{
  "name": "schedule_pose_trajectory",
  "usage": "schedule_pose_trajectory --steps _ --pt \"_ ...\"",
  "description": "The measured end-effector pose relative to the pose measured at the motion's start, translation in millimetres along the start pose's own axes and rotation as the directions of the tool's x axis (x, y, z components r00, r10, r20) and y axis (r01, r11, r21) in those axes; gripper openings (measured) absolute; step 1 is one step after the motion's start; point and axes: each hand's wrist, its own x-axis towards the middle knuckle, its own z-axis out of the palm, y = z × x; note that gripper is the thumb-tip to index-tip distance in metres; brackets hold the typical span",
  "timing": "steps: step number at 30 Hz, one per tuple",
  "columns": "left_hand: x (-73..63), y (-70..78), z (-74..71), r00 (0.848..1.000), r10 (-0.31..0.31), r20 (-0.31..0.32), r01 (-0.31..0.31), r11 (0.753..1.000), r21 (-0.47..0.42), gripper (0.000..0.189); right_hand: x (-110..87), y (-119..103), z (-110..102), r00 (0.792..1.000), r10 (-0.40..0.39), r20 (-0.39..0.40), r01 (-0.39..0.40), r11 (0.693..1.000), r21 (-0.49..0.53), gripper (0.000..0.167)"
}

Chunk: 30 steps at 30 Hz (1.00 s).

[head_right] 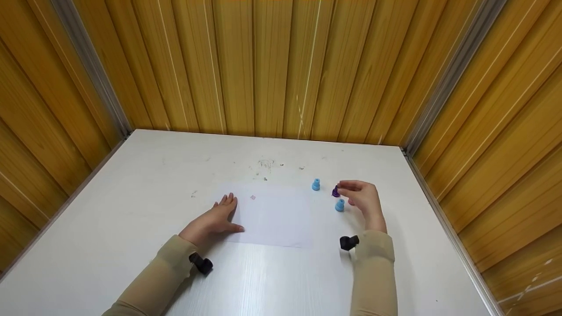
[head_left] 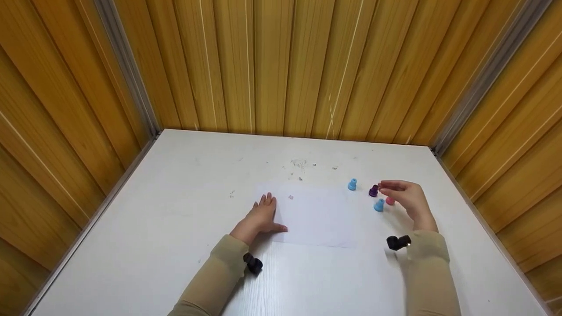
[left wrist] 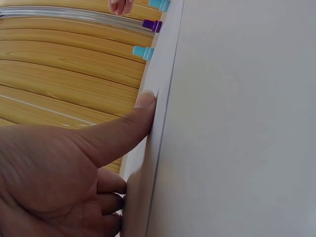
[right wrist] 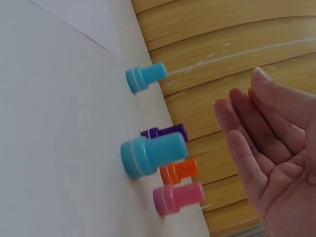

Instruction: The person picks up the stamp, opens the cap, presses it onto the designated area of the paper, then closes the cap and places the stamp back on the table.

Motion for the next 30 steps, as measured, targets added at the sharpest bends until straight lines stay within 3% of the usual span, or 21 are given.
schedule_pose_trajectory --steps 6,11,16,30 --pt "-2.0 -0.5 -1.7 1.000 -0.003 0.011 0.003 1.000 0.001 0.110 -5.7 21.6 -0.8 1.000 0.007 0.024 -0.009 0.995 0.099 0.061" --pt "-2.7 -0.2 -0.8 1.000 0.000 0.000 0.000 1.000 -0.007 0.110 -6.1 28.5 5.2 0.998 0.063 0.023 -0.065 0.995 0.080 0.062" --pt "-2.0 0.3 0.2 1.000 -0.003 -0.003 0.002 1.000 -0.023 0.110 -5.2 36.5 10.7 0.993 0.112 0.037 -0.116 0.984 0.133 0.060" --pt "-1.3 -2.5 2.1 1.000 0.010 -0.003 -0.010 1.000 -0.014 0.110 -4.9 47.0 17.3 0.997 0.078 0.006 -0.078 0.992 0.100 0.053"
